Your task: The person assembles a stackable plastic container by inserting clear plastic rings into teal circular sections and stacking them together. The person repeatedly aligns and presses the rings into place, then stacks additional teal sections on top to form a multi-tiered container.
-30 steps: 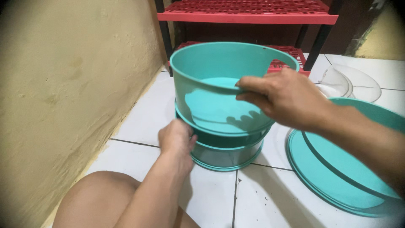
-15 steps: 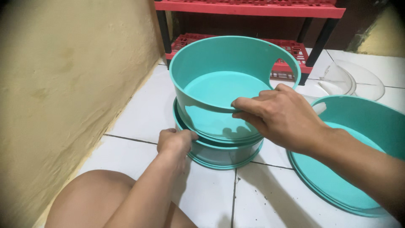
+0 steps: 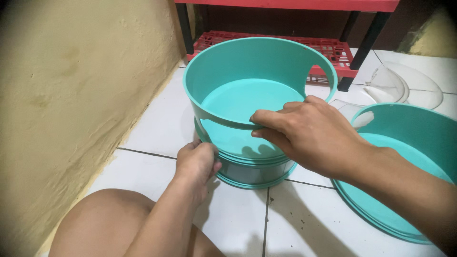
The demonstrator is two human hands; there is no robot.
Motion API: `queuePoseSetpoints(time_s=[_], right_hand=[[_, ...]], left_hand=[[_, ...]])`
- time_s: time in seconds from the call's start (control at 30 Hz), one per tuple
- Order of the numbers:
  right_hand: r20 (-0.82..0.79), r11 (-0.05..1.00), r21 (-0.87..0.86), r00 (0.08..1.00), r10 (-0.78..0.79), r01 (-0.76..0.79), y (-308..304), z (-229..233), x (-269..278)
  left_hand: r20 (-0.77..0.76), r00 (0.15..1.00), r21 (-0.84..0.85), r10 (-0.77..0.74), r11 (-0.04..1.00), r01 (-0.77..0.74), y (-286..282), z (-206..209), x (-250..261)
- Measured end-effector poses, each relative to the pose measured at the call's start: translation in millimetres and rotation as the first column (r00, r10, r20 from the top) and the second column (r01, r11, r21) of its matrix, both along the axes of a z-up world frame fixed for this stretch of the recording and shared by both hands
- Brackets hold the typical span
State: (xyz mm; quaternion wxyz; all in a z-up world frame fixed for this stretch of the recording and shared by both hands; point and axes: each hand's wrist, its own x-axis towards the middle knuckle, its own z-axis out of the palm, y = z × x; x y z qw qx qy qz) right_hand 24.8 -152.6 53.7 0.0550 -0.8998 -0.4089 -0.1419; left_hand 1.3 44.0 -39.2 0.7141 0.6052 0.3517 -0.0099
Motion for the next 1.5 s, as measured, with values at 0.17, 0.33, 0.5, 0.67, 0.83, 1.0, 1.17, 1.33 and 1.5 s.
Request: queuePoseSetpoints(time_s=[0.17,0.33,0.5,0.67,0.83,1.0,1.17,1.33,1.5], right_hand=[[0.235,0.958,0.115,0.944,0.232,-0.264,-2.2,-3.0,-0.8],[0.109,0.639,0.766,0.963,-0.248,0.078,-16.7,-36.3,-19.7],[-0.625,0.057,0.736,0.71,-0.323,0.674,-32.0,-63.8,30.5],[-0.887,-0.173,0.46,0.457,-0.061,0.871,-49.0,-70.7,68.8],[-0.976,0.175,0.219,0.214,0.046,0.96,-52.4,-80.1,70.3],[-0.966,0.158,0.198,0.165,0.201,0.967,-44.3,-86.1,60.1],[-0.92,0.148,0.143,0.076,0.385,0.979,-26.6,-93.7,41.9],[-0.909,0.105,0.14,0.086,0.408,0.984,-9.7,-91.8,22.7],[-0.932,0.065,0.095,0.065,0.358,0.993,4.1,-83.1,1.9]], left_hand=[[0.006,1.0,-0.008,-0.022,1.0,0.022,-12.4,18.6,-6.1],[-0.012,1.0,-0.008,-0.026,1.0,0.026,-29.9,26.9,-8.4],[0.033,0.999,-0.011,-0.038,0.999,0.038,-29.9,22.5,1.6],[0.01,0.999,-0.003,-0.041,0.999,0.041,-14.9,6.2,19.9],[-0.033,0.981,0.04,-0.191,0.98,0.193,30.4,-3.5,38.9],[-0.074,0.921,0.035,-0.382,0.922,0.385,82.5,7.3,49.8],[-0.14,0.918,0.196,-0.371,0.898,0.393,109.1,14.1,58.0],[-0.058,0.987,0.551,-0.148,0.82,0.156,97.8,7.4,51.0],[0.178,0.983,0.903,-0.051,0.406,-0.143,3.4,-12.0,-1.8]])
